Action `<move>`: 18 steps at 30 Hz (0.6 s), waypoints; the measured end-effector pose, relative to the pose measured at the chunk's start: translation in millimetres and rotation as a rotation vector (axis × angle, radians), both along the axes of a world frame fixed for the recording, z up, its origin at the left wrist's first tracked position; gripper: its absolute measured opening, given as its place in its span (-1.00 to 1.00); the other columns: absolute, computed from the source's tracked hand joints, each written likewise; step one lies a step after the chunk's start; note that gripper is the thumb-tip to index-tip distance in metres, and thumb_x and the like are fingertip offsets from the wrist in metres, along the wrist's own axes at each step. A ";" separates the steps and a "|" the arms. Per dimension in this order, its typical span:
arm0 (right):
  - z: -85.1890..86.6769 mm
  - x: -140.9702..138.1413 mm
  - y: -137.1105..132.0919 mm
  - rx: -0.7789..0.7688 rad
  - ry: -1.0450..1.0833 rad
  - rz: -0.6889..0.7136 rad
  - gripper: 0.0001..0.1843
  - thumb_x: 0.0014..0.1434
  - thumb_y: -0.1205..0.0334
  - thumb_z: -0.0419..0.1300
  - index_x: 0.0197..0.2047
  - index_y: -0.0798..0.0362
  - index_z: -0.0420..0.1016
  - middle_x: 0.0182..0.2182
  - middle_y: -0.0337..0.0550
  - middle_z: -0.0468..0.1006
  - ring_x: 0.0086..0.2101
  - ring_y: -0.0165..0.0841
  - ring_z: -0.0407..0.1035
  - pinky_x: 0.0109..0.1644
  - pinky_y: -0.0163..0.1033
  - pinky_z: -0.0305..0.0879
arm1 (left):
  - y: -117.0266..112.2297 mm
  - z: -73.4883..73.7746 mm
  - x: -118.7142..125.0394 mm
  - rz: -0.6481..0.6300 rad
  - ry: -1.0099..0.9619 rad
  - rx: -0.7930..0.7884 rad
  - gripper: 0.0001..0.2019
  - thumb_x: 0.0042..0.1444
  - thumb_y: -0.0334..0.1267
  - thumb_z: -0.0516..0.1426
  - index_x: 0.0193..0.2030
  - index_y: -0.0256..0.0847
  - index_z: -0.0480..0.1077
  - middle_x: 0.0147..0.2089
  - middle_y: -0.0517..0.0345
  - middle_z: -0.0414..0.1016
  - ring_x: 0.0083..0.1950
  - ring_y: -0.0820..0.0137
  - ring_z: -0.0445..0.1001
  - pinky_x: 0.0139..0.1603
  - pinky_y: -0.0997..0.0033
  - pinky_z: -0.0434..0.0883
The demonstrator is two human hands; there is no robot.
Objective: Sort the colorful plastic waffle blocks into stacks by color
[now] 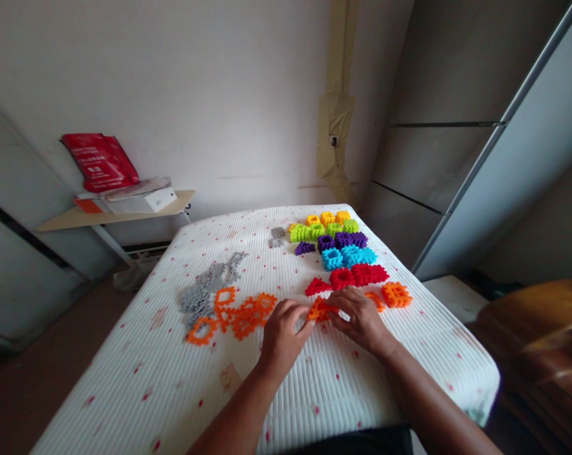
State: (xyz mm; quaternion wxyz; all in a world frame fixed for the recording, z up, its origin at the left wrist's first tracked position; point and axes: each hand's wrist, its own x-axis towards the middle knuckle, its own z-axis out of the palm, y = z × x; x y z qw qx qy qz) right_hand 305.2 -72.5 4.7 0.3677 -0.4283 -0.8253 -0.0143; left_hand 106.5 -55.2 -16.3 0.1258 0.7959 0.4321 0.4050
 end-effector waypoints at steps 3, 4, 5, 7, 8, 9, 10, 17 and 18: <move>-1.9 -0.1 0.7 -0.011 -0.012 0.003 -0.88 0.17 0.31 0.11 -0.24 0.07 0.46 -0.31 -0.06 0.53 -0.29 -0.28 0.36 -0.22 -0.16 0.31 | 2.1 -3.7 0.5 0.004 0.012 0.013 -0.88 -0.03 -0.44 0.20 -0.31 -0.21 0.45 -0.31 0.11 0.48 -0.24 0.37 0.45 -0.20 0.36 0.43; -2.7 0.0 1.0 -0.017 -0.012 0.005 -0.88 0.18 0.31 0.11 -0.24 0.07 0.46 -0.31 -0.06 0.53 -0.29 -0.28 0.36 -0.22 -0.16 0.31 | 2.5 -4.5 0.6 0.004 0.013 0.016 -0.90 -0.02 -0.44 0.20 -0.33 -0.21 0.45 -0.33 0.12 0.48 -0.26 0.37 0.45 -0.22 0.37 0.42; -3.5 0.0 1.2 -0.021 -0.009 0.005 -0.88 0.18 0.30 0.11 -0.23 0.07 0.47 -0.31 -0.06 0.53 -0.29 -0.28 0.37 -0.21 -0.16 0.30 | 2.6 -5.1 0.6 0.004 0.014 0.019 -0.91 -0.02 -0.44 0.20 -0.34 -0.21 0.45 -0.35 0.12 0.48 -0.27 0.38 0.45 -0.23 0.38 0.42; -5.2 0.2 1.6 -0.031 -0.004 0.002 -0.87 0.18 0.28 0.12 -0.22 0.06 0.47 -0.30 -0.05 0.53 -0.28 -0.28 0.37 -0.21 -0.17 0.31 | 2.8 -6.0 0.5 0.004 0.016 0.024 -0.92 -0.02 -0.44 0.19 -0.35 -0.22 0.45 -0.36 0.13 0.48 -0.29 0.38 0.45 -0.25 0.40 0.41; -5.9 0.3 1.8 -0.033 -0.004 -0.001 -0.87 0.19 0.27 0.12 -0.22 0.06 0.47 -0.30 -0.05 0.53 -0.28 -0.28 0.37 -0.21 -0.17 0.31 | 2.9 -6.3 0.4 0.003 0.016 0.025 -0.92 -0.02 -0.44 0.19 -0.35 -0.23 0.45 -0.36 0.13 0.48 -0.29 0.39 0.45 -0.25 0.40 0.41; -6.6 0.5 1.9 -0.035 -0.006 -0.004 -0.86 0.19 0.26 0.12 -0.21 0.06 0.47 -0.30 -0.05 0.53 -0.27 -0.28 0.38 -0.20 -0.17 0.31 | 3.1 -6.6 0.3 0.002 0.015 0.024 -0.93 -0.01 -0.44 0.19 -0.36 -0.23 0.45 -0.36 0.13 0.48 -0.29 0.39 0.45 -0.25 0.41 0.41; -7.1 0.7 2.0 -0.036 -0.008 -0.007 -0.86 0.19 0.25 0.12 -0.21 0.06 0.47 -0.29 -0.05 0.53 -0.27 -0.28 0.38 -0.20 -0.16 0.31 | 3.4 -6.8 0.2 0.002 0.015 0.023 -0.93 -0.01 -0.44 0.19 -0.36 -0.23 0.45 -0.36 0.12 0.48 -0.29 0.39 0.45 -0.25 0.41 0.41; -8.0 1.2 0.8 0.011 -0.019 -0.022 -0.82 0.20 0.23 0.12 -0.15 0.06 0.45 -0.26 -0.04 0.54 -0.25 -0.26 0.40 -0.20 -0.14 0.34 | -1.1 -3.8 2.9 0.016 0.013 0.016 -0.93 -0.03 -0.42 0.19 -0.36 -0.22 0.46 -0.37 0.11 0.49 -0.29 0.37 0.45 -0.25 0.39 0.41; -8.2 1.6 0.3 0.025 -0.013 -0.025 -0.81 0.19 0.22 0.13 -0.13 0.05 0.45 -0.25 -0.04 0.54 -0.24 -0.26 0.41 -0.20 -0.14 0.34 | -2.5 -2.3 3.2 0.019 0.012 0.013 -0.92 -0.04 -0.42 0.20 -0.35 -0.22 0.46 -0.37 0.11 0.49 -0.29 0.37 0.45 -0.25 0.39 0.41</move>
